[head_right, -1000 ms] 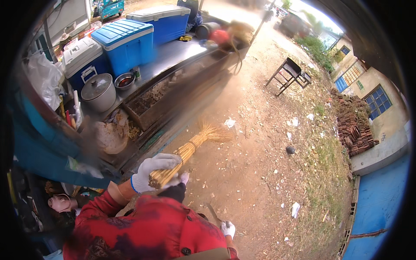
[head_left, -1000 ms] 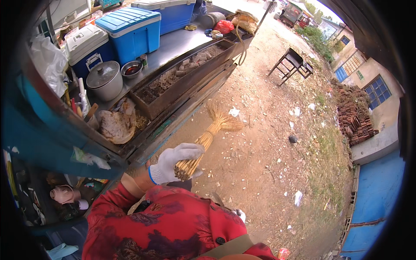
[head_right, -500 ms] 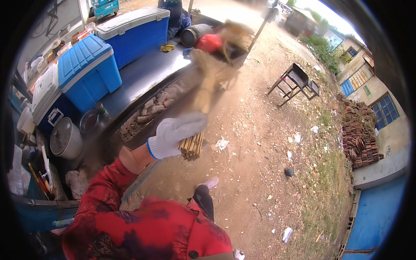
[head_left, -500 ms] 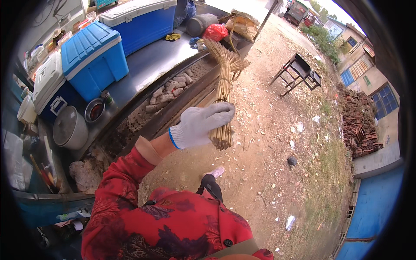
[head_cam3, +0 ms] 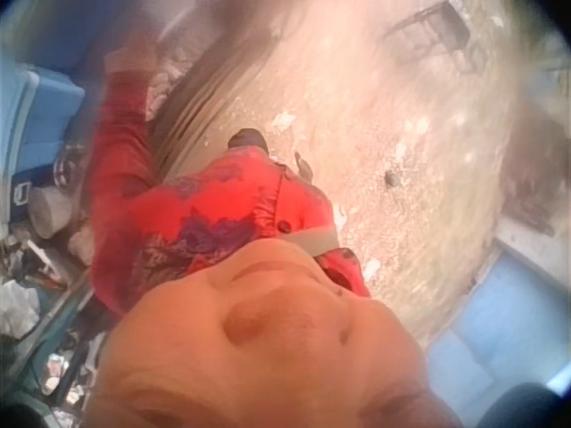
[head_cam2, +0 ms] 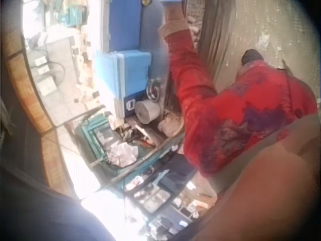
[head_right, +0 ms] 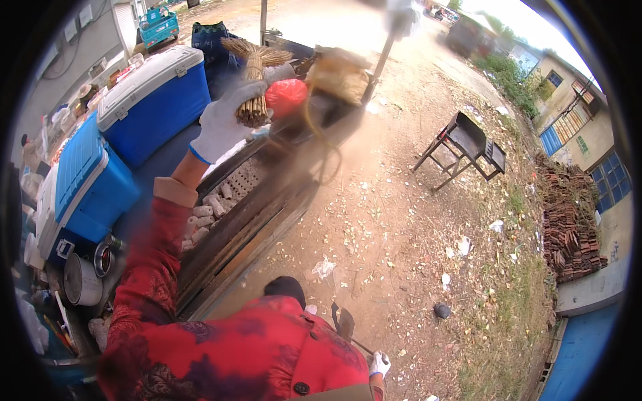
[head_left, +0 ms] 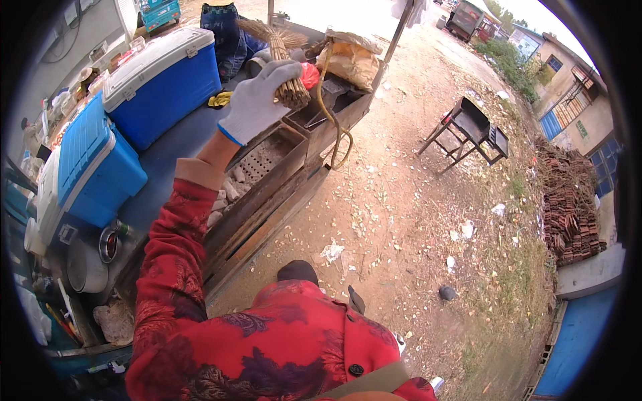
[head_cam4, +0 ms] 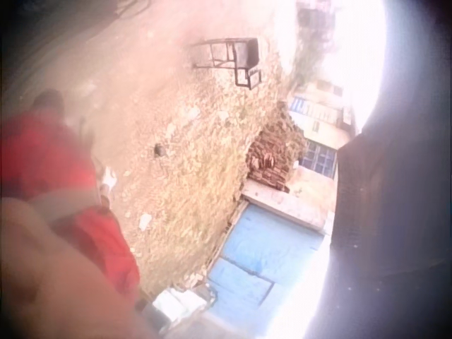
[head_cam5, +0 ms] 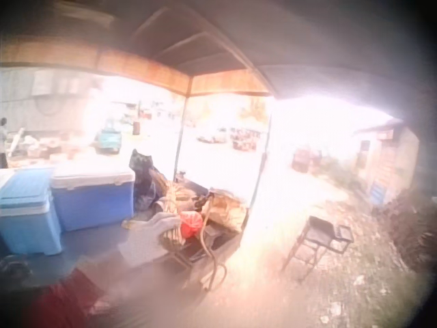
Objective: The person retrieves charcoal briquettes from a cart, places them on a flat board, and carries them to a small fire on the ground. They squat and use a metal rod and tongs to arrange and stoke the briquettes until they are glowing, then return the board to the cart.
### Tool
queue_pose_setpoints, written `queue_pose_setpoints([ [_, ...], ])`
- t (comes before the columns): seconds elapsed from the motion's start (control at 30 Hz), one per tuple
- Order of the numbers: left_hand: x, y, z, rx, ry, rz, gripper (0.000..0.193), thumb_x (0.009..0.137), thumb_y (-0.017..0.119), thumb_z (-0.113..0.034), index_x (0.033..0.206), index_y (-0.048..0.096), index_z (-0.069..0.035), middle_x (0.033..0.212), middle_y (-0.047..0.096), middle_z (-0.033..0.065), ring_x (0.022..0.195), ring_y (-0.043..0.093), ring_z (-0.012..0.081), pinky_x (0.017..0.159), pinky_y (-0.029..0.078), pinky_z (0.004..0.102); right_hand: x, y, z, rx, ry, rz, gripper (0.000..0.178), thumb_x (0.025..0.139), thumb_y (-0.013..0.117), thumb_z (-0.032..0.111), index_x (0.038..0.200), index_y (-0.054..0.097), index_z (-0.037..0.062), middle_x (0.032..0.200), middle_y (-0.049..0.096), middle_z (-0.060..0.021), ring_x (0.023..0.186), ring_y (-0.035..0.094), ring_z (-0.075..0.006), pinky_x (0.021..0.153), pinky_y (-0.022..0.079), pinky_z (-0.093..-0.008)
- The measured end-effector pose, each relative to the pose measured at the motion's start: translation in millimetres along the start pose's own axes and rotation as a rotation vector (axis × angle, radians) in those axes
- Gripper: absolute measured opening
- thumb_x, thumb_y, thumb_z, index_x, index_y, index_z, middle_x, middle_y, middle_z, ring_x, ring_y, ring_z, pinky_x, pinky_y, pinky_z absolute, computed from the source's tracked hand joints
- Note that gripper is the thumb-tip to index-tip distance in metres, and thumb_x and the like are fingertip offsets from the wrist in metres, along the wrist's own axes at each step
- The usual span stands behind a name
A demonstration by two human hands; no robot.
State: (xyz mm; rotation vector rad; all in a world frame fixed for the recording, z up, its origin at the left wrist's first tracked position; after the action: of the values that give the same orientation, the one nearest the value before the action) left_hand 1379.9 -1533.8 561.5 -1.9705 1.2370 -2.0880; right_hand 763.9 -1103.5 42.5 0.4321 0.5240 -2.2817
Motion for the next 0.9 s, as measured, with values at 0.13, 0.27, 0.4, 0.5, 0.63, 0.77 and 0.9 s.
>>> queue_pose_setpoints([
  [0.13, 73, 89, 86, 0.181, -0.069, 0.098, 0.045, 0.08, 0.073, -0.024, 0.122, 0.057, -0.022, 0.12, 0.064, 0.0006, 0.096, 0.068, 0.0261, 0.074, 0.058, 0.0356, 69, 85, 71, -0.085, 0.006, 0.04, 0.021, 0.09, 0.059, 0.018, 0.105, 0.059, 0.0032, 0.076, 0.063, -0.0117, 0.056, 0.064, -0.0238, 0.052, 0.057, -0.0376],
  [0.27, 134, 184, 168, 0.223, -0.031, 0.153, 0.048, 0.079, 0.071, -0.02, 0.124, 0.052, -0.021, 0.12, 0.062, 0.0082, 0.092, 0.067, 0.0358, 0.076, 0.057, 0.0418, 152, 158, 125, 0.01, -0.012, 0.066, 0.02, 0.092, 0.06, 0.018, 0.105, 0.059, 0.0033, 0.077, 0.062, -0.0118, 0.054, 0.063, -0.0237, 0.05, 0.058, -0.0374],
  [0.4, 193, 296, 251, 0.221, 0.018, 0.141, 0.045, 0.082, 0.069, -0.02, 0.124, 0.052, -0.018, 0.115, 0.062, 0.0119, 0.097, 0.065, 0.0352, 0.083, 0.055, 0.043, 235, 227, 179, -0.008, 0.046, 0.062, 0.017, 0.092, 0.061, 0.015, 0.104, 0.059, 0.0035, 0.073, 0.062, -0.0102, 0.052, 0.063, -0.0228, 0.047, 0.057, -0.0366],
  [0.5, 215, 379, 324, 0.156, -0.07, 0.176, 0.037, 0.084, 0.066, -0.012, 0.119, 0.055, -0.011, 0.108, 0.063, 0.0136, 0.102, 0.064, 0.0352, 0.082, 0.055, 0.0433, 273, 270, 221, -0.074, 0.017, 0.087, 0.017, 0.09, 0.062, 0.013, 0.102, 0.06, 0.0026, 0.072, 0.063, -0.0108, 0.052, 0.064, -0.0235, 0.047, 0.057, -0.037],
  [0.63, 238, 508, 418, -0.068, -0.312, 0.268, 0.05, 0.074, 0.077, -0.007, 0.121, 0.06, -0.011, 0.115, 0.064, 0.0138, 0.111, 0.062, 0.0316, 0.094, 0.051, 0.0384, 302, 317, 251, -0.107, 0.143, 0.11, 0.013, 0.092, 0.062, 0.014, 0.099, 0.059, 0.0034, 0.075, 0.064, -0.0117, 0.055, 0.064, -0.0236, 0.053, 0.057, -0.0358],
  [0.77, 227, 614, 490, -0.099, -0.572, 0.336, 0.064, 0.08, 0.076, -0.022, 0.136, 0.048, -0.013, 0.133, 0.052, 0.0195, 0.122, 0.054, 0.0363, 0.103, 0.045, 0.0403, 309, 349, 283, -0.158, 0.216, 0.125, 0.015, 0.088, 0.063, 0.01, 0.098, 0.063, 0.0001, 0.071, 0.064, -0.0106, 0.054, 0.064, -0.0224, 0.05, 0.056, -0.0346],
  [0.9, 243, 648, 531, -0.057, -0.658, -0.027, 0.065, 0.085, 0.073, -0.033, 0.138, 0.045, -0.008, 0.134, 0.049, 0.0239, 0.123, 0.051, 0.0403, 0.104, 0.043, 0.0435, 307, 386, 304, -0.14, 0.298, 0.201, 0.015, 0.088, 0.063, 0.008, 0.1, 0.063, -0.0012, 0.075, 0.063, -0.0109, 0.057, 0.065, -0.0224, 0.053, 0.057, -0.0346],
])
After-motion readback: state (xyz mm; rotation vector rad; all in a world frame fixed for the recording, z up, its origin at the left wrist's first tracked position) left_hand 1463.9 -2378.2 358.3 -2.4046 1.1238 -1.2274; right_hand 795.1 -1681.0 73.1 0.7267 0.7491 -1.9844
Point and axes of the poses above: each hand's wrist, its own x-axis towards the middle knuckle, its own y-axis out of the palm, z = x × y, the point moved 8 cm from there along x, towards the middle knuckle
